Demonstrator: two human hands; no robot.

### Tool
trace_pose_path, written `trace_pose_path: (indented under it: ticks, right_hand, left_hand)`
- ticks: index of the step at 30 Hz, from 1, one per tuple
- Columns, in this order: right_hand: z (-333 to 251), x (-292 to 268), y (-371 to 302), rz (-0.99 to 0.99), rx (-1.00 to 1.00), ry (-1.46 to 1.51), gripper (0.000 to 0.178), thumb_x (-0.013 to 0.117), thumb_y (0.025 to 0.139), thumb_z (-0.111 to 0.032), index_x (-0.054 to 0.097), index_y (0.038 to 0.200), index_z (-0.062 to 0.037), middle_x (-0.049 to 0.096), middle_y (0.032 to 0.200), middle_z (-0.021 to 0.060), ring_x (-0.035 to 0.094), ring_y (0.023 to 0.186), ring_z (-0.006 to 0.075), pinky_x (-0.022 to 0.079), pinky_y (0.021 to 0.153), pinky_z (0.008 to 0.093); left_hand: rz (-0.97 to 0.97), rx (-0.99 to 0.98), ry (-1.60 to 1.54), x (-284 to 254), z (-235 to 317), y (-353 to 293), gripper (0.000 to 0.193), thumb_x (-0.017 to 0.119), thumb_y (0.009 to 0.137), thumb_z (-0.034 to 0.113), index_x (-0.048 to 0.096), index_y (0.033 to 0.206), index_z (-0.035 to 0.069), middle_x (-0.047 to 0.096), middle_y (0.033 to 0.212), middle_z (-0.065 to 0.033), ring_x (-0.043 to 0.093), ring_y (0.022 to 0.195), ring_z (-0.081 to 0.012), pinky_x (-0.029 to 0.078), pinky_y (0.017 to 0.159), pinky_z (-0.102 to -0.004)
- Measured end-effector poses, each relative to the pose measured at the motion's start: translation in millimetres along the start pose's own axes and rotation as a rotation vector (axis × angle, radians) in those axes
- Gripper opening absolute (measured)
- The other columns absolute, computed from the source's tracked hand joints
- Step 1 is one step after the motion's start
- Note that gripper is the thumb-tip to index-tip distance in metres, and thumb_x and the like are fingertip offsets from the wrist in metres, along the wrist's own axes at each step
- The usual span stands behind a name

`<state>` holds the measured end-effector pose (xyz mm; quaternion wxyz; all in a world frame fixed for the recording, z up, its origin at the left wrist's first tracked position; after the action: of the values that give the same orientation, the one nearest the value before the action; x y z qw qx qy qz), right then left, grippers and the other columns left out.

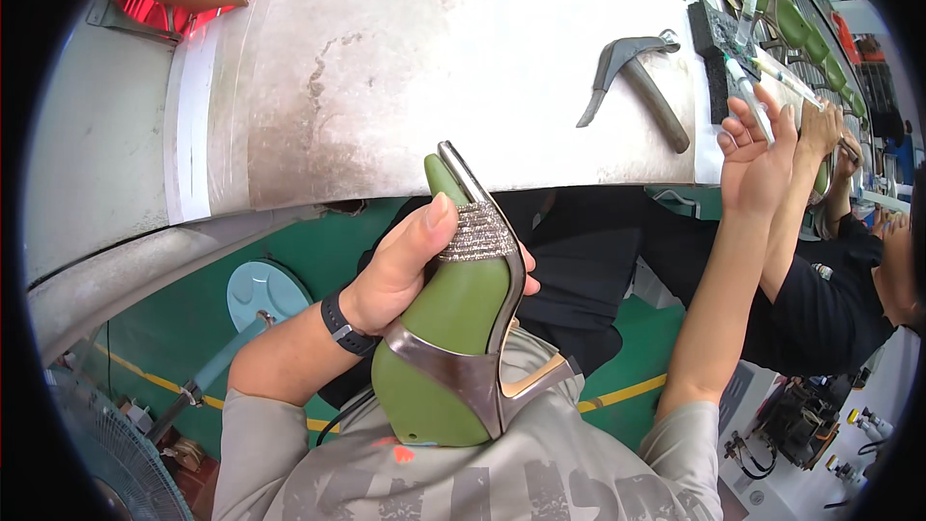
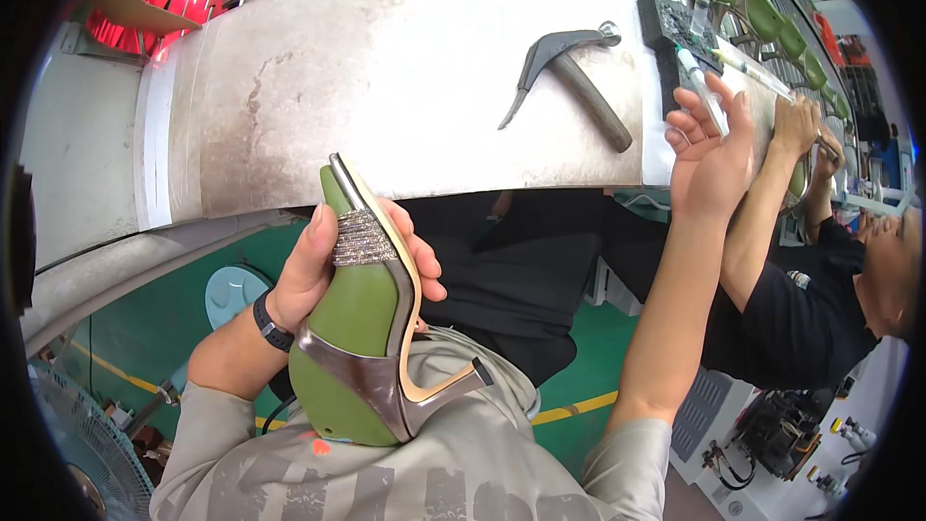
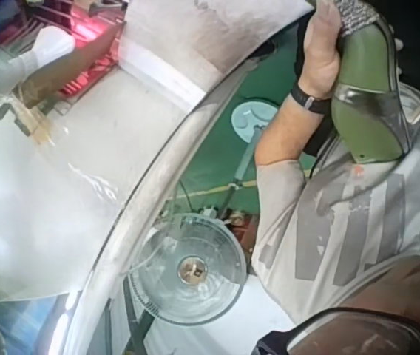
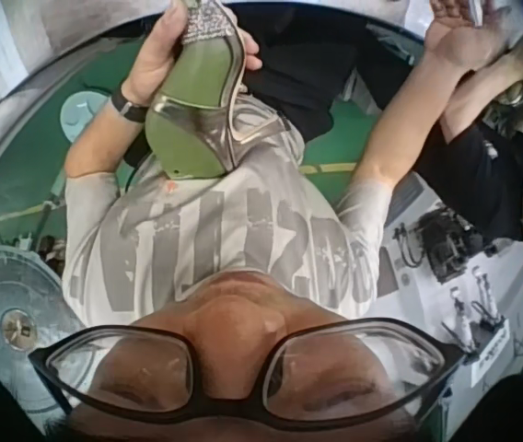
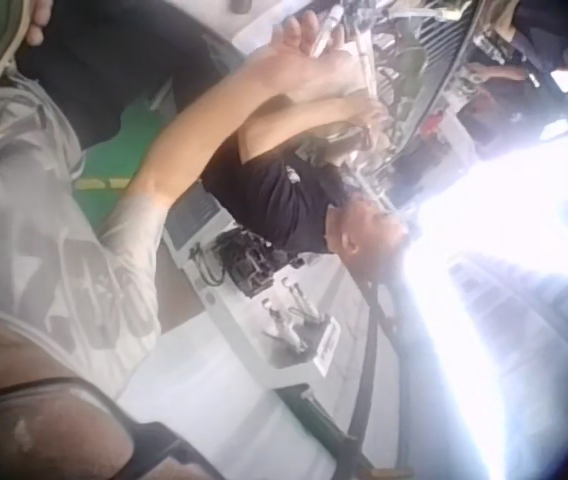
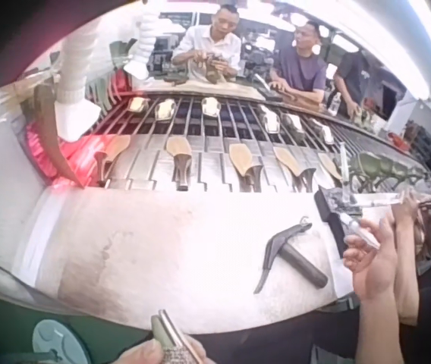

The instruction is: The person assembles high-heeled shoes by taking shoe lasts and soles from a conveyor, pressing the soles onto the lasts by hand, hammering the edges with a hammer, and applying adhesive using a syringe.

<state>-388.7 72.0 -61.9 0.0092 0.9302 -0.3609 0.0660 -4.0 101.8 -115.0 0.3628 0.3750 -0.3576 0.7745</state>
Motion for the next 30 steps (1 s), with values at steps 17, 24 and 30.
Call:
trace_pose_path:
  ticks: [17,24,30]
  right_hand:
    - [-34.3,95.2,-225.1,-0.881,-0.116,0.028,0.058,0.063,0.101,-0.041,0.070,0.108,0.0157,0.073,0.080,0.0206,0.070,0.060,0.0211,0.059,0.054,0.0299]
    - [-32.5,97.3,-220.8,-0.884,-0.150,0.046,0.053,0.062,0.102,-0.038,0.071,0.106,0.0144,0.072,0.074,0.0174,0.066,0.054,0.0189,0.056,0.049,0.0299]
    - [-33.0,90.5,-224.2,-0.874,-0.162,0.055,0.048,0.061,0.101,-0.034,0.072,0.101,0.0131,0.069,0.070,0.0135,0.062,0.050,0.0168,0.051,0.045,0.0296]
  left_hand:
    - [0.046,-0.082,-0.012,-23.4,-19.1,-5.5,0.068,0.059,0.101,0.059,0.050,0.138,0.003,0.065,0.128,-0.0255,0.068,0.117,-0.0336,0.062,0.093,-0.0553]
    - [0.047,-0.062,0.008,-23.8,-20.1,-3.7,0.069,0.060,0.099,0.061,0.053,0.137,0.004,0.067,0.127,-0.0242,0.066,0.122,-0.0328,0.060,0.098,-0.0474]
    - [0.042,-0.058,0.016,-23.0,-18.9,-4.1,0.070,0.060,0.098,0.063,0.054,0.135,0.004,0.067,0.125,-0.0256,0.068,0.119,-0.0321,0.060,0.097,-0.0447]
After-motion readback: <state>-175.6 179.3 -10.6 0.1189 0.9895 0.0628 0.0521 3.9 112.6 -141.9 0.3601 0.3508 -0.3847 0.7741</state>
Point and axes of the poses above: each hand's wrist, its own y-axis towards the middle knuckle, its own x-axis out of the palm, z = x × y, the point moved 7 cm from there along y, towards the middle knuckle
